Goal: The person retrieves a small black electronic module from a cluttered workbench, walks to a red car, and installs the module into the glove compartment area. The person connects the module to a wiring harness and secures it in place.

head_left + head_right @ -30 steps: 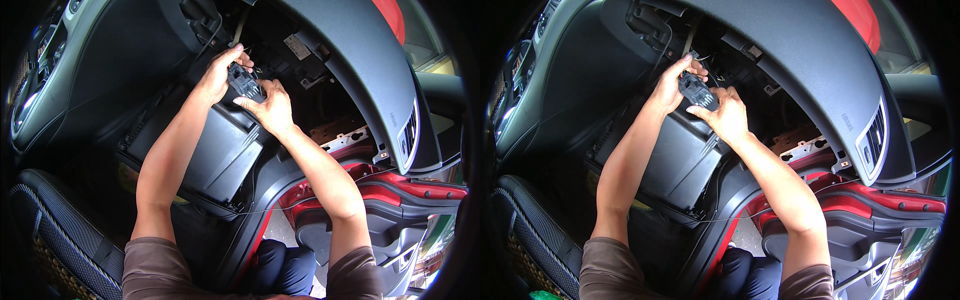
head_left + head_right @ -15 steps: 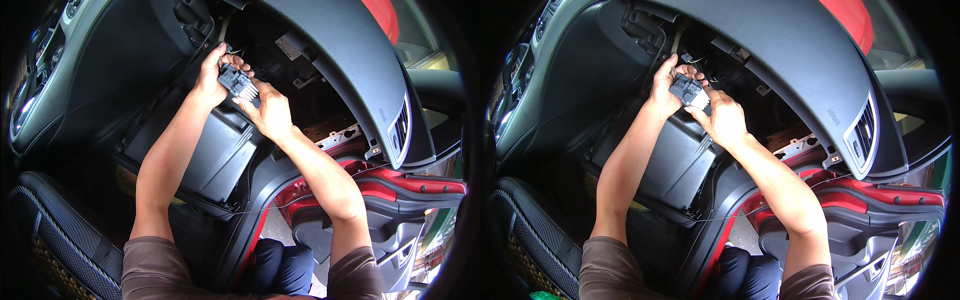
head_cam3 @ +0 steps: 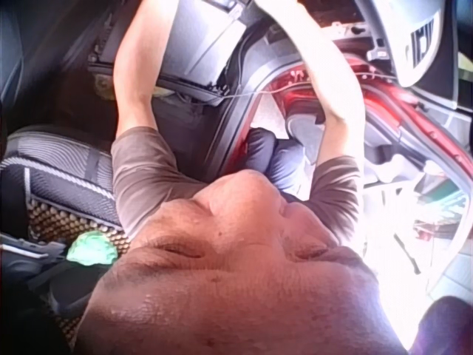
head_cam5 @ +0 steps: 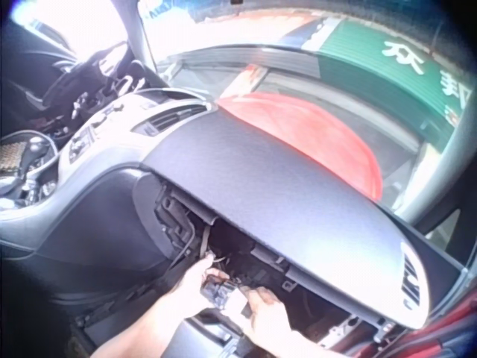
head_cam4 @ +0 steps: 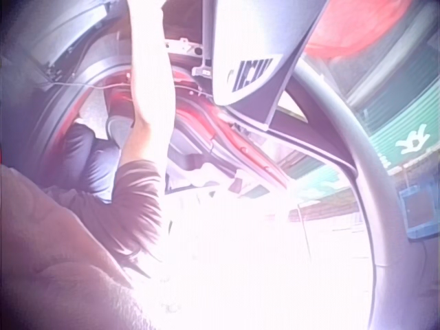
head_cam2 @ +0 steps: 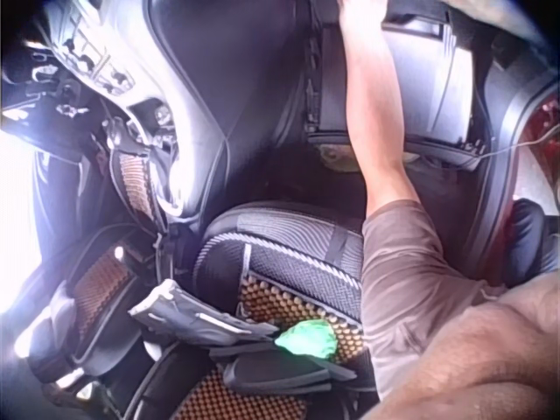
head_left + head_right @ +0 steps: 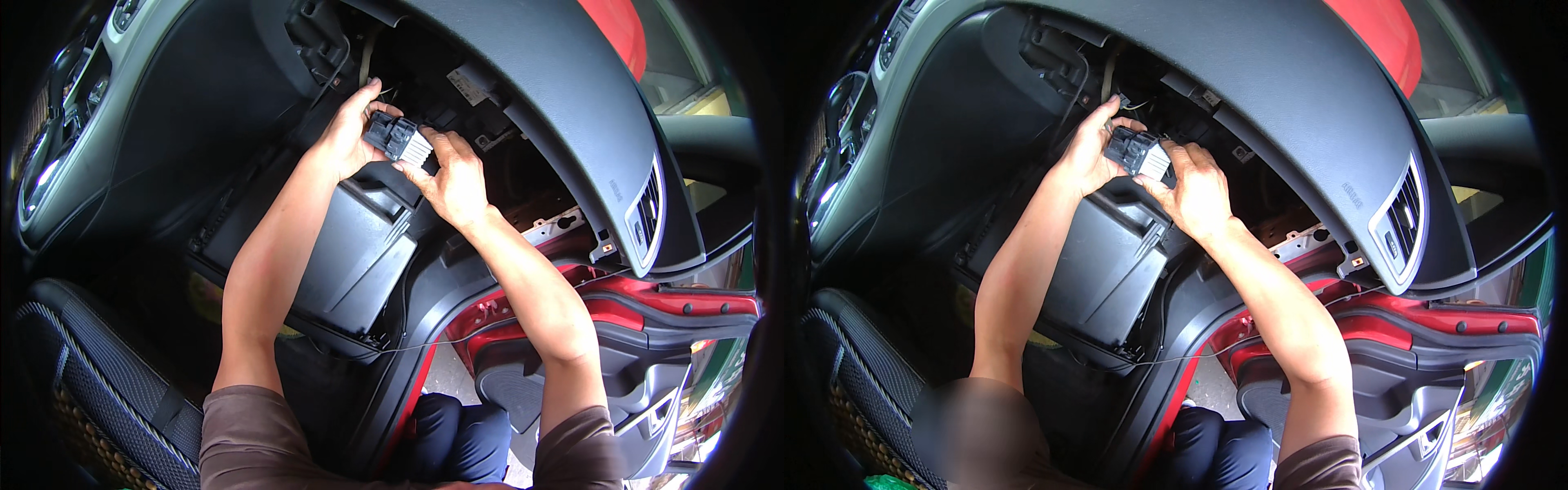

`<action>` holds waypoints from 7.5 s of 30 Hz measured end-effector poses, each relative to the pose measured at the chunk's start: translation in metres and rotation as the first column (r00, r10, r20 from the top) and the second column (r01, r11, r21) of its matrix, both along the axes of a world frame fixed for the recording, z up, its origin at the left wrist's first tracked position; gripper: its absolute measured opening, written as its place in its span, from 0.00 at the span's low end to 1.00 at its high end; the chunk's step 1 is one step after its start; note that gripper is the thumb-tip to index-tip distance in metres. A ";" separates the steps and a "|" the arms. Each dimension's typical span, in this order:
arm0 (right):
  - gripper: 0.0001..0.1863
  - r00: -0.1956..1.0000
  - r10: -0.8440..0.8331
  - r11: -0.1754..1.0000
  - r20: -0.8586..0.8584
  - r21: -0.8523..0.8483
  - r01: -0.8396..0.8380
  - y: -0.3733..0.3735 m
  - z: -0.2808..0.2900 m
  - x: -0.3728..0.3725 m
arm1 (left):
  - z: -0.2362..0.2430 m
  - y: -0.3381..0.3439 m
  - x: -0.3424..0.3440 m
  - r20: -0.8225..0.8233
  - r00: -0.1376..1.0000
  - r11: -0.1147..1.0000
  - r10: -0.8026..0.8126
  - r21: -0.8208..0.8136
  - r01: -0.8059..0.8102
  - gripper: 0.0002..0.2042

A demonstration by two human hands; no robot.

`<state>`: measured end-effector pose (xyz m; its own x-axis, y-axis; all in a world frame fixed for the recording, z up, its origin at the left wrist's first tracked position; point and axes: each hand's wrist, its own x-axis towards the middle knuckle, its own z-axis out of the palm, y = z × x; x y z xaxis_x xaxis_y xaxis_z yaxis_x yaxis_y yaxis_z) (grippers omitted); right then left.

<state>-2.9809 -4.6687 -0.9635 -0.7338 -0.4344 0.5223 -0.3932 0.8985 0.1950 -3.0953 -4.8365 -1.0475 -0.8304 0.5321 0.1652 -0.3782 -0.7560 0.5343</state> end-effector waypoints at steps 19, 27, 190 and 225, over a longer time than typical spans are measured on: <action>0.32 0.998 0.058 0.998 -0.030 -0.022 -0.058 0.003 0.004 0.005 | -0.015 0.016 0.001 -0.071 0.996 0.980 -0.055 0.187 0.068 0.17; 0.39 0.994 0.104 0.993 0.018 -0.063 -0.102 -0.008 0.004 0.014 | -0.014 0.011 0.002 -0.093 0.996 0.978 0.005 0.207 0.015 0.18; 0.46 0.849 -0.343 0.915 0.402 -0.064 0.399 0.005 -0.021 -0.015 | -0.041 -0.003 -0.024 -0.534 0.793 0.805 0.294 -0.309 -0.507 0.27; 0.27 0.513 0.056 0.998 0.857 -0.069 0.006 -0.014 -0.110 0.245 | -0.021 -0.018 -0.009 -0.710 0.698 0.472 -0.089 -0.648 -0.599 0.31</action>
<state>-2.7361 -4.6827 -1.0733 -0.8274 -0.4531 -0.3317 -0.3634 0.8824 -0.2989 -3.1046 -4.8547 -1.0682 -0.8333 0.4701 0.2909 0.3985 0.1461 0.9055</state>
